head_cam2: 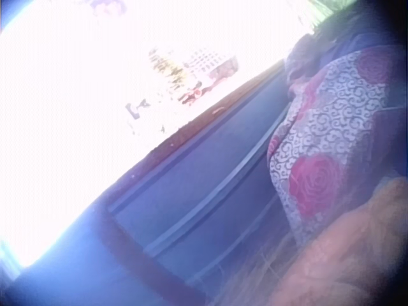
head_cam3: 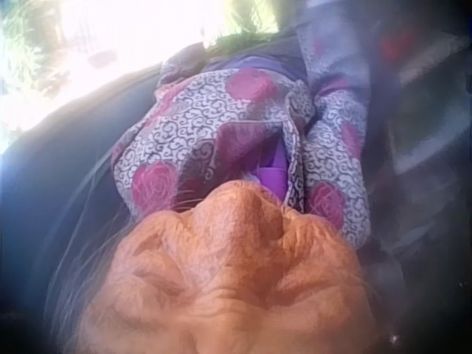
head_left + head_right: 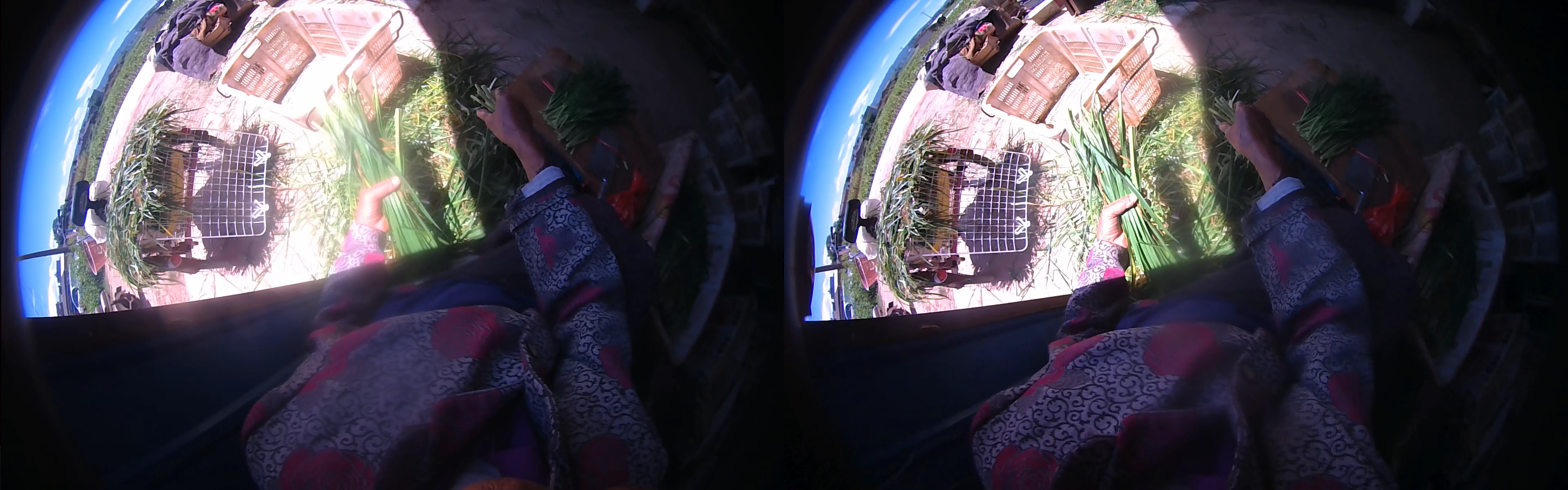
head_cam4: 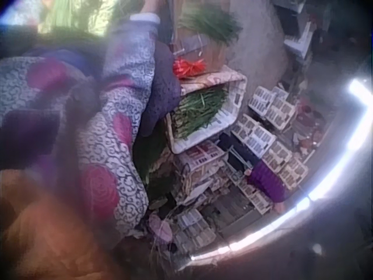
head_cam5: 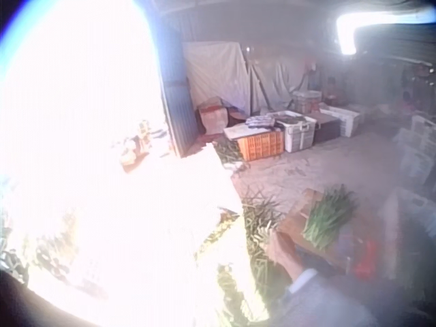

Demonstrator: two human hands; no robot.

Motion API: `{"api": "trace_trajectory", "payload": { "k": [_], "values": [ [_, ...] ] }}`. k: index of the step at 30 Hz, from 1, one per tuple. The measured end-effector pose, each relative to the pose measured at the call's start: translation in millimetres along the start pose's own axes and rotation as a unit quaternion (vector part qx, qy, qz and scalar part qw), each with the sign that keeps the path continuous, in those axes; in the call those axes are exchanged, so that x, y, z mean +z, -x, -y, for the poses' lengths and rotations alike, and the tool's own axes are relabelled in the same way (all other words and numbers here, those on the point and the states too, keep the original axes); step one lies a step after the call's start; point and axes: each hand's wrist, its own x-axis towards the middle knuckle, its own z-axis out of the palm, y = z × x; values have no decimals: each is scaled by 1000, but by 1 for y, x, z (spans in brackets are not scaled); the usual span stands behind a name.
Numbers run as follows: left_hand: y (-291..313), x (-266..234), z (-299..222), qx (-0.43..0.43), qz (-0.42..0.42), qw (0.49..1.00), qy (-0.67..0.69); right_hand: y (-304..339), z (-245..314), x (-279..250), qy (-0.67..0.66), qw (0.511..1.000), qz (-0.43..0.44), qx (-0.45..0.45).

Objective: The person sorts bunches of green onions by picking them from a crate, removing loose leaves by hand, and placing the cleaned bunches back into a crate or onto a table.

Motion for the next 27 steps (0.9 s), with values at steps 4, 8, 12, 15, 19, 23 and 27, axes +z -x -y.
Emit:
{"api": "trace_trajectory", "payload": {
  "k": [4,8,12,15,19,23,27],
  "values": [
    [-20,-39,4,-76,90,991,57,18,58,-10,-265,958,107,9],
    [-20,-28,9,-73,94,992,40,52,110,-30,-500,803,315,74],
    [-16,-26,10,-28,104,992,-60,53,120,-19,-372,876,308,15],
    [-10,-29,6,2,142,988,-56,29,83,-4,-255,944,204,-42],
    [-5,-24,4,-30,203,977,-53,-2,35,-18,-449,890,34,74],
    [2,-36,1,-67,226,967,-100,-12,41,-18,-531,836,82,108],
    [7,-33,8,-95,232,960,-124,-12,47,-17,-552,802,200,109]
  ]
}}
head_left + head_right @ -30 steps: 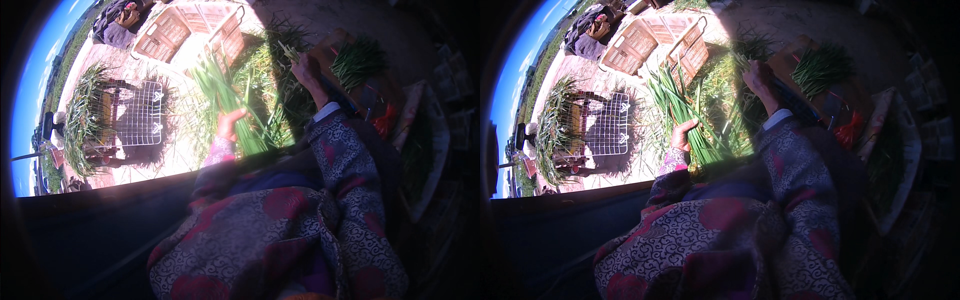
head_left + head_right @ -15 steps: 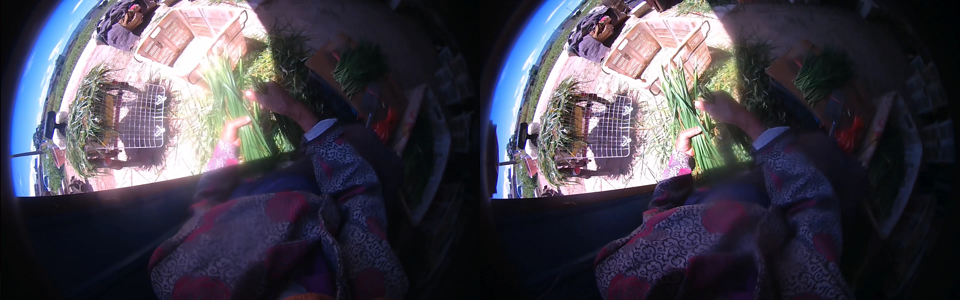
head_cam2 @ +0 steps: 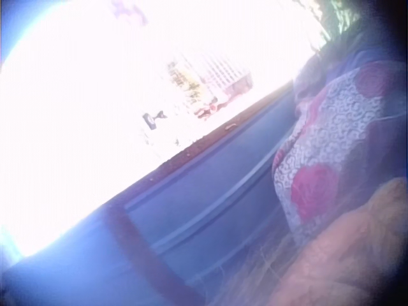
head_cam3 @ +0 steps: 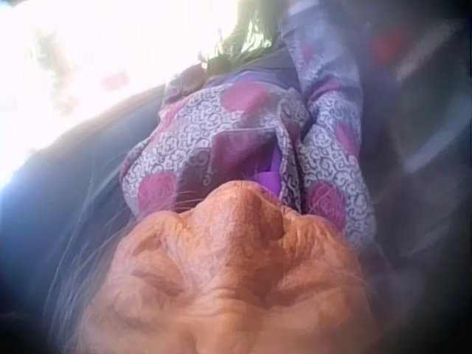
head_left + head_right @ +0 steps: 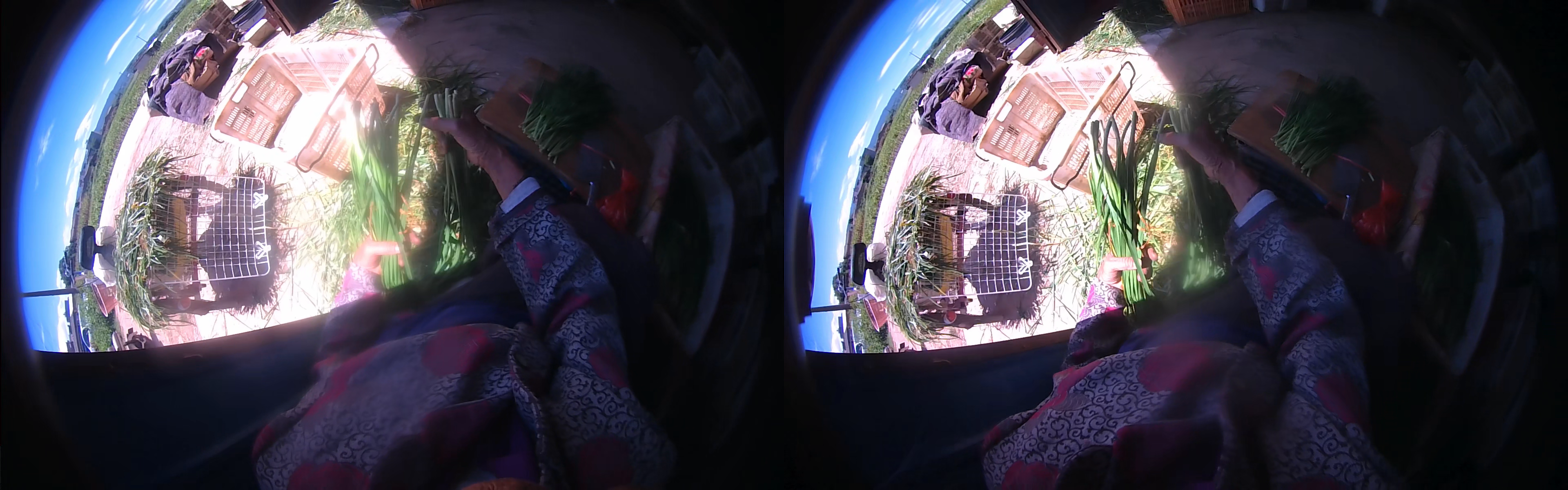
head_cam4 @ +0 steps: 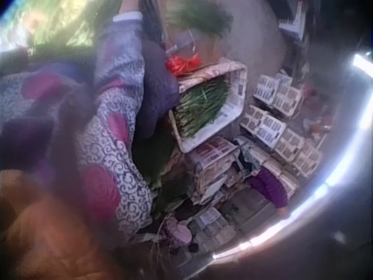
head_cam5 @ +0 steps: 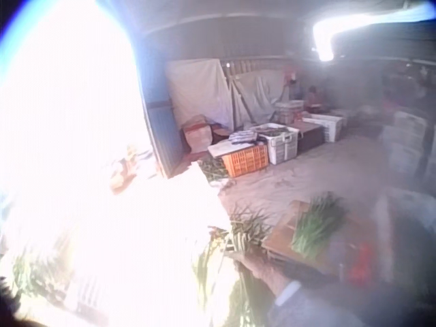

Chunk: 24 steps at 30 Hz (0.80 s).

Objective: The person sorts bunches of green onions by picking them from a crate, removing loose leaves by hand, and placing the cleaned bunches back into a crate or onto a table.

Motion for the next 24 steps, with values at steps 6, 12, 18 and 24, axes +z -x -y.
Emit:
{"api": "trace_trajectory", "payload": {
  "k": [6,12,18,24],
  "values": [
    [-6,-9,-1,-50,-10,999,18,6,12,5,-5,996,-81,-43],
    [5,-53,-9,31,-178,982,-52,12,35,-35,-30,974,-213,-69],
    [25,-125,-10,106,-216,970,24,6,20,-53,372,886,-247,-125],
    [-30,4,-20,137,-206,965,-83,47,27,49,226,969,-56,76]
  ]
}}
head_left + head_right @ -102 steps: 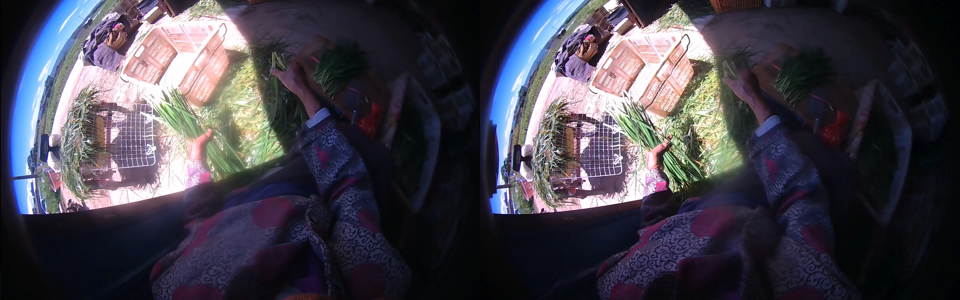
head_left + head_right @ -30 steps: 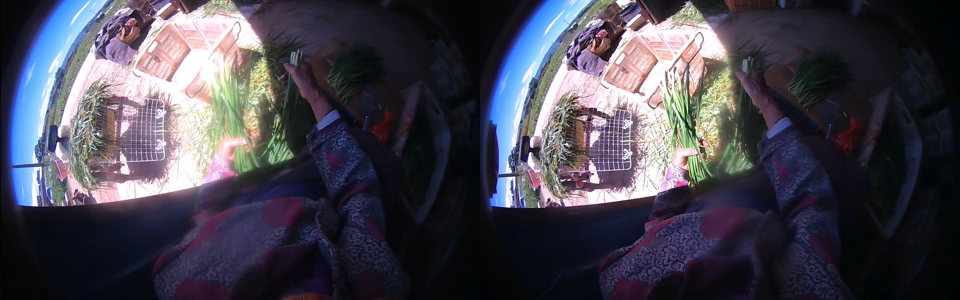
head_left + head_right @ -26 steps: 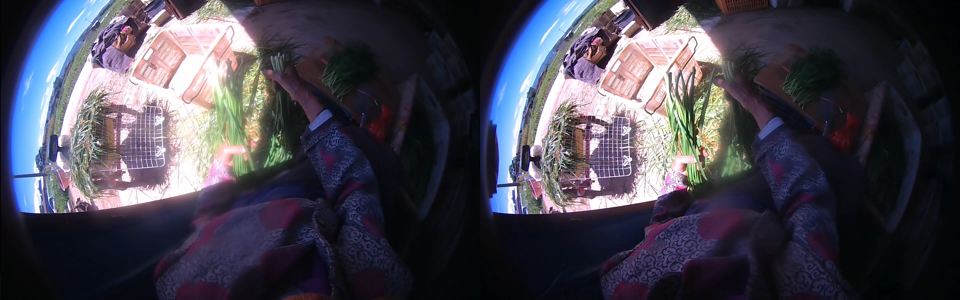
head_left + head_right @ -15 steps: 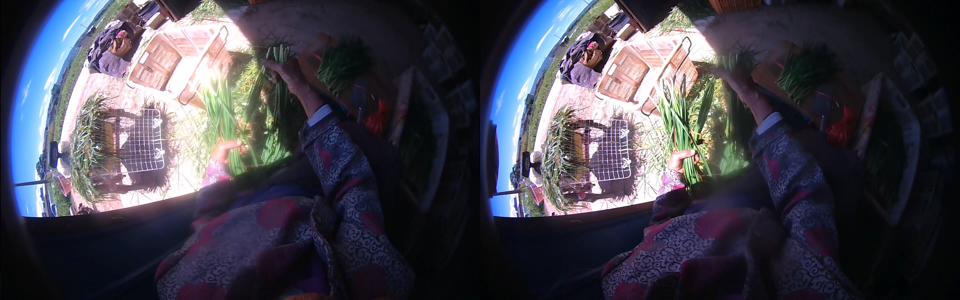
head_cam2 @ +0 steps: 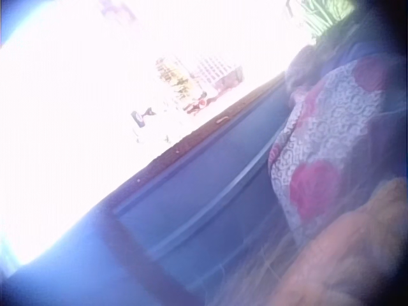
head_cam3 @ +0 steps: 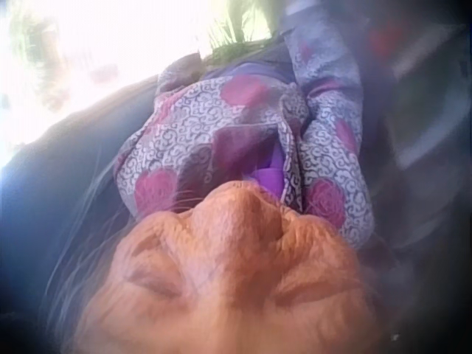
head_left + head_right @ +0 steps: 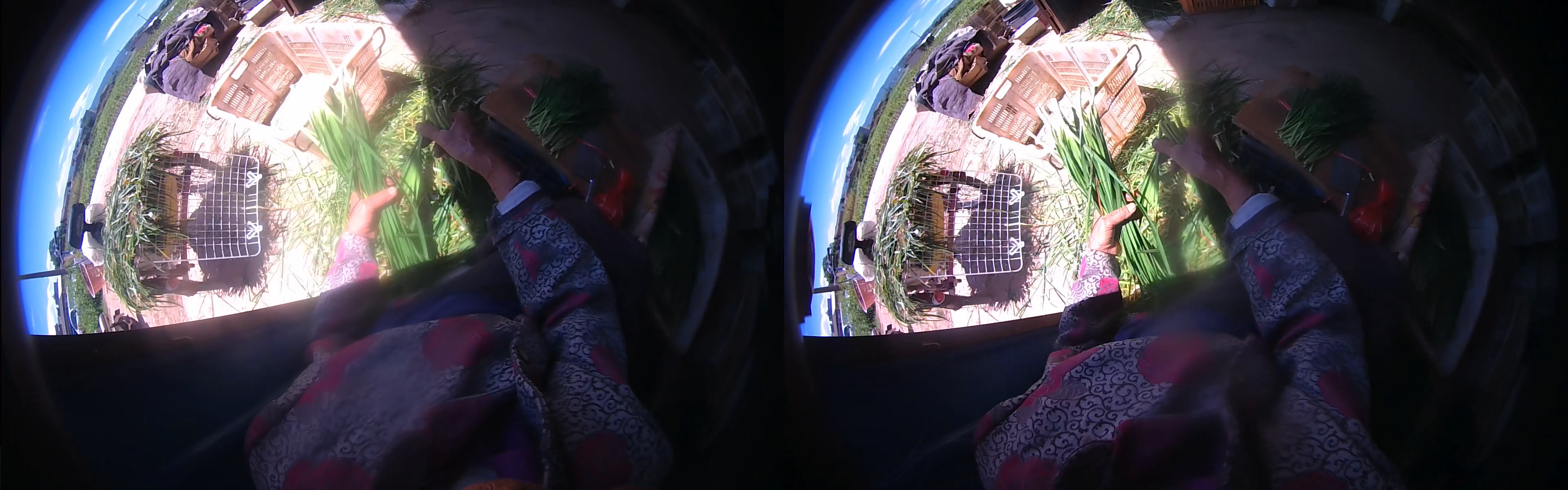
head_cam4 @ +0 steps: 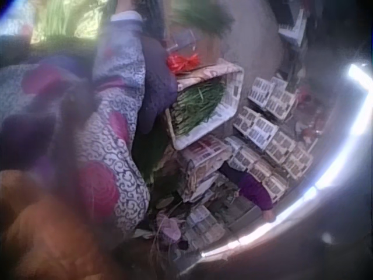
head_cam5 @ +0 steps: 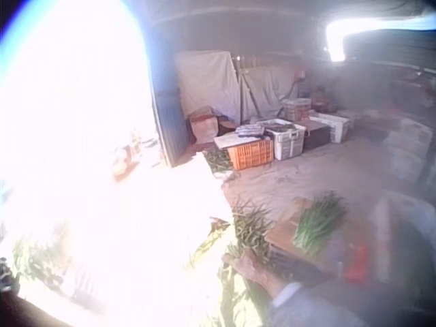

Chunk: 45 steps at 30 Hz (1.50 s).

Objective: The person sorts bunches of green onions by picking them from a crate, removing loose leaves by hand, and placing the cleaned bunches back into a crate or onto a table.

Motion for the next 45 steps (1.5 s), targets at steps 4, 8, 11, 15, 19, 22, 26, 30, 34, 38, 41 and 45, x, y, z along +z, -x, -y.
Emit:
{"api": "trace_trajectory", "payload": {
  "k": [4,8,11,15,19,22,26,30,34,38,41,45],
  "values": [
    [-6,34,-1,-18,-2,999,29,-23,-44,13,123,978,-21,-168],
    [-2,32,-4,-8,-48,998,41,-50,-65,-3,100,960,-179,-191],
    [9,10,-2,-19,-60,997,42,-44,-44,-22,77,988,-136,-7],
    [0,5,-1,-111,19,981,157,-21,-39,-6,-116,985,109,-64],
    [5,9,-7,-188,59,963,185,-19,-45,17,-56,978,174,-98],
    [19,38,-20,-148,45,958,242,-16,-43,22,-34,980,162,-109],
    [15,37,-8,-54,-13,994,97,-13,-51,33,-38,982,151,-109],
    [15,47,-9,65,-52,996,44,-12,-33,15,16,987,150,-49],
    [14,17,-7,39,-29,999,18,-20,-10,-29,-259,955,142,-12],
    [27,26,-16,37,-60,997,4,-27,-23,-46,-13,995,79,-62],
    [27,45,-29,-33,-47,998,26,-31,-62,-17,200,903,-157,-347],
    [30,36,-18,0,-37,998,58,4,-15,19,-122,978,162,-48]
  ]
}}
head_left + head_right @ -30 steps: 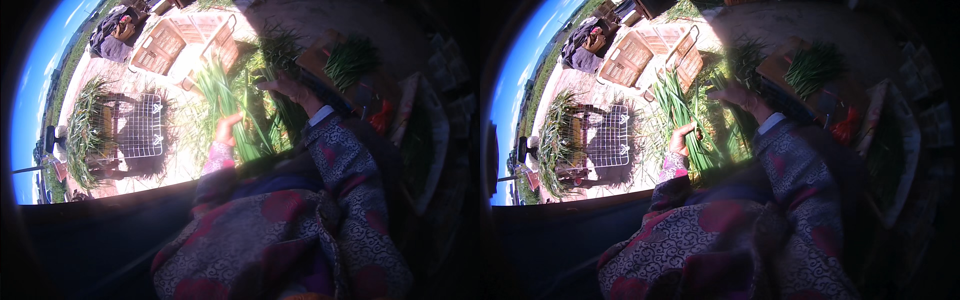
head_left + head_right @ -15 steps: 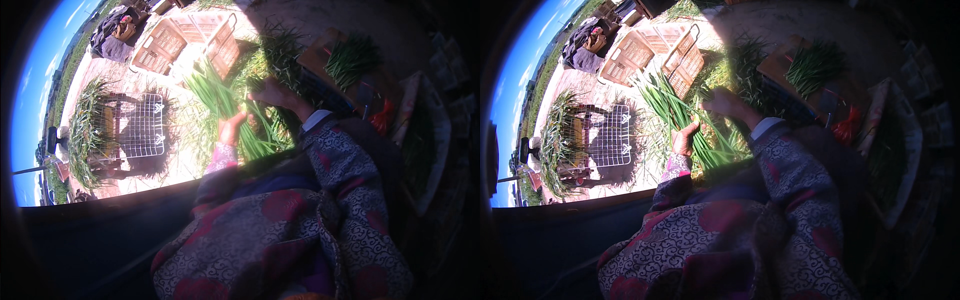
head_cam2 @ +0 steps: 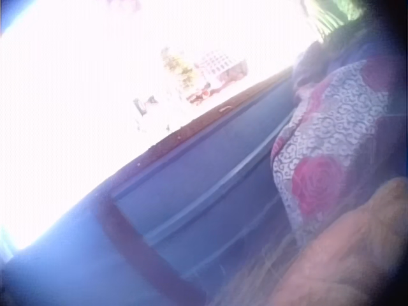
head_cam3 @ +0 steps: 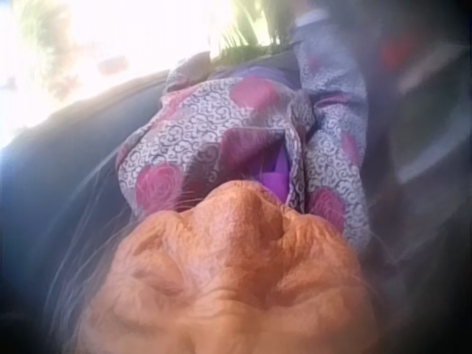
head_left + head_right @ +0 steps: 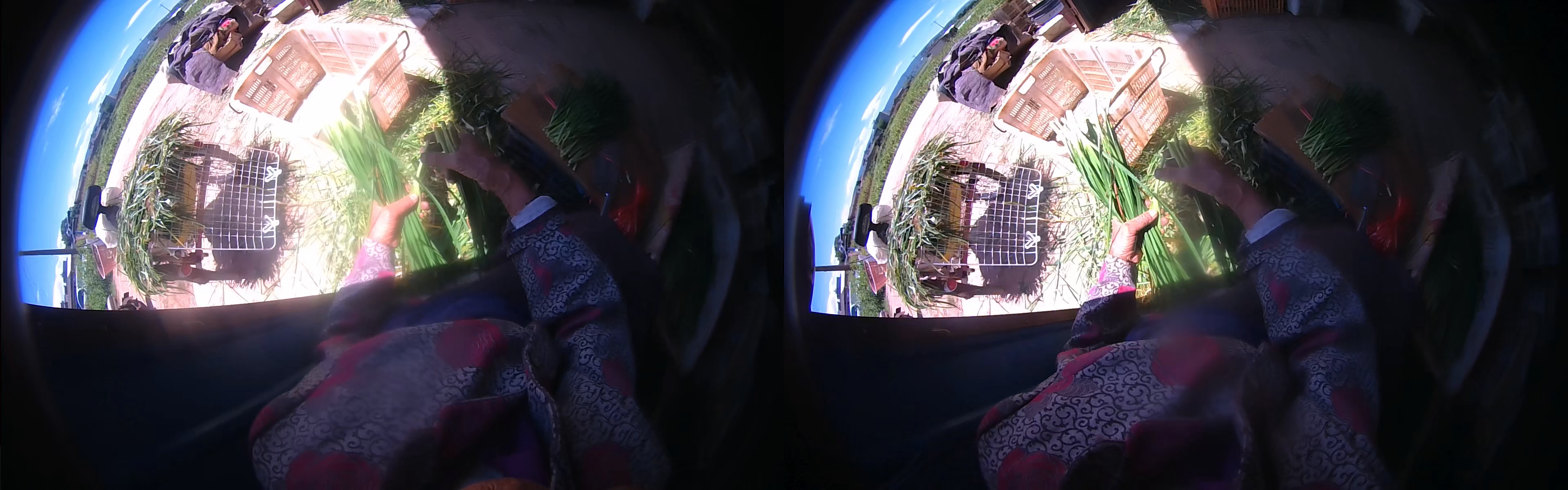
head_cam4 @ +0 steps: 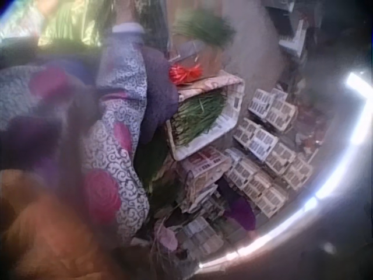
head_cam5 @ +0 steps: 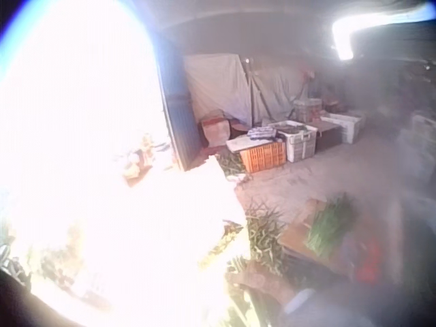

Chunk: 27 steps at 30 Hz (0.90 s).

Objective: The person sorts bunches of green onions by picking them from a crate, removing loose leaves by hand, and placing the cleaned bunches back into a crate or onto a table.

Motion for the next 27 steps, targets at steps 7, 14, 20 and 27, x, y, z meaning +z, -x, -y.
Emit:
{"api": "trace_trajectory", "payload": {
  "k": [7,14,20,27],
  "values": [
    [-2,-22,3,-64,132,988,51,-23,-33,-33,278,940,-106,-169],
    [11,-42,9,-151,200,968,25,-29,-15,-45,-79,981,-170,-39],
    [11,-27,13,-150,239,958,58,-28,-9,-46,5,990,-135,29],
    [-4,-26,22,-130,78,983,104,-25,-14,-41,30,990,-135,-16]
  ]
}}
